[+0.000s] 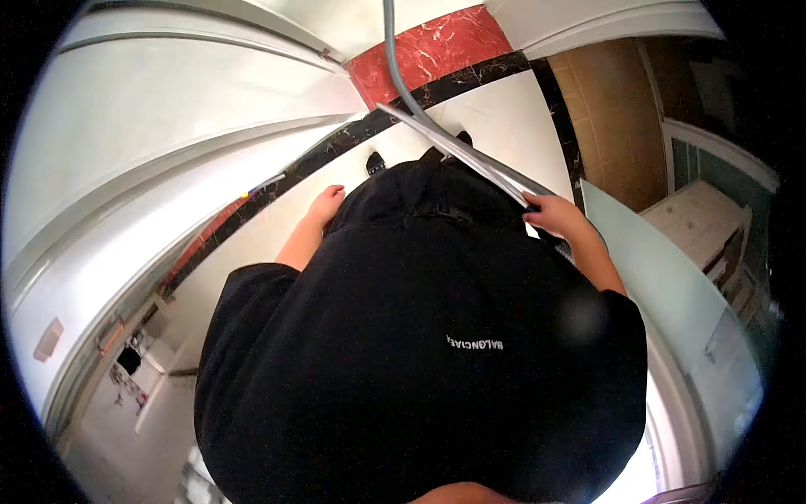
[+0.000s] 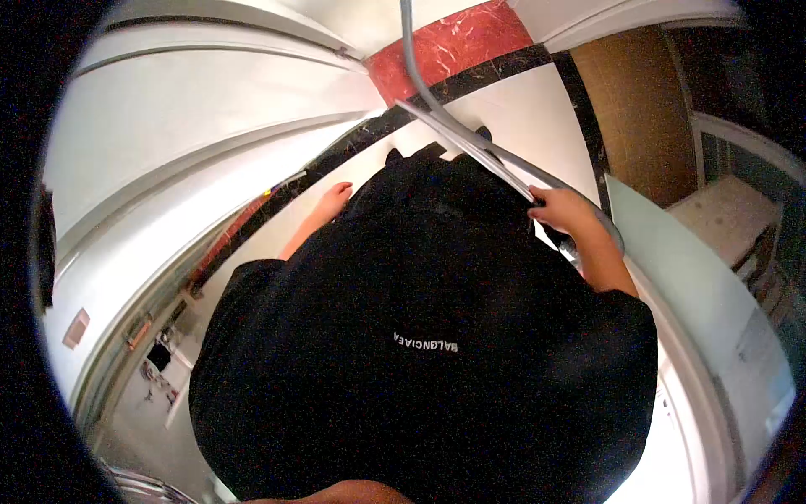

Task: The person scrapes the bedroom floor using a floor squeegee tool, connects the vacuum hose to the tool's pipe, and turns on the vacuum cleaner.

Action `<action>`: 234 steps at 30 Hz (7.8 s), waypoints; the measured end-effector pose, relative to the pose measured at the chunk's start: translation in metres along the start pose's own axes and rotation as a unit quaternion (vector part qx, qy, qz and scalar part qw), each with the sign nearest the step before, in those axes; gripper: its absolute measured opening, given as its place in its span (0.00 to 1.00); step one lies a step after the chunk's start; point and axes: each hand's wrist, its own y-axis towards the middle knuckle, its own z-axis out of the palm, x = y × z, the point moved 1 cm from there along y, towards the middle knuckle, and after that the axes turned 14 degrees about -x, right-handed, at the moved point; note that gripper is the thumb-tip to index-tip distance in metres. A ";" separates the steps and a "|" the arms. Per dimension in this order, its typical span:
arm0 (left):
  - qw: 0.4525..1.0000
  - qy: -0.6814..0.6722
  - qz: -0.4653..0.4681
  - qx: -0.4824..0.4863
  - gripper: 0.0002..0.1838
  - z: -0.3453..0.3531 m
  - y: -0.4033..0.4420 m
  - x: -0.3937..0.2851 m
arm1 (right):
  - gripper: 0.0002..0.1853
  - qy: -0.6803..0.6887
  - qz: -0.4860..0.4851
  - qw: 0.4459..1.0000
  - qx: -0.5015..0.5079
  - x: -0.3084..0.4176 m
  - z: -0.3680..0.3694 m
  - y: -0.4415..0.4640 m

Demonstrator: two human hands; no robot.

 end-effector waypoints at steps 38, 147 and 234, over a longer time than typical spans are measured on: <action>0.987 -0.126 -0.046 -0.090 0.21 -0.009 0.070 -0.100 | 0.27 0.174 -0.050 0.981 0.063 0.061 -0.156 0.191; 0.938 0.125 0.116 -0.304 0.50 -0.376 0.795 -0.701 | 0.32 0.314 0.235 0.911 0.132 0.177 -0.568 0.494; 0.947 -0.205 0.033 -0.244 0.34 -0.575 0.688 -0.393 | 0.44 0.235 -0.058 0.961 0.133 0.584 -0.711 0.923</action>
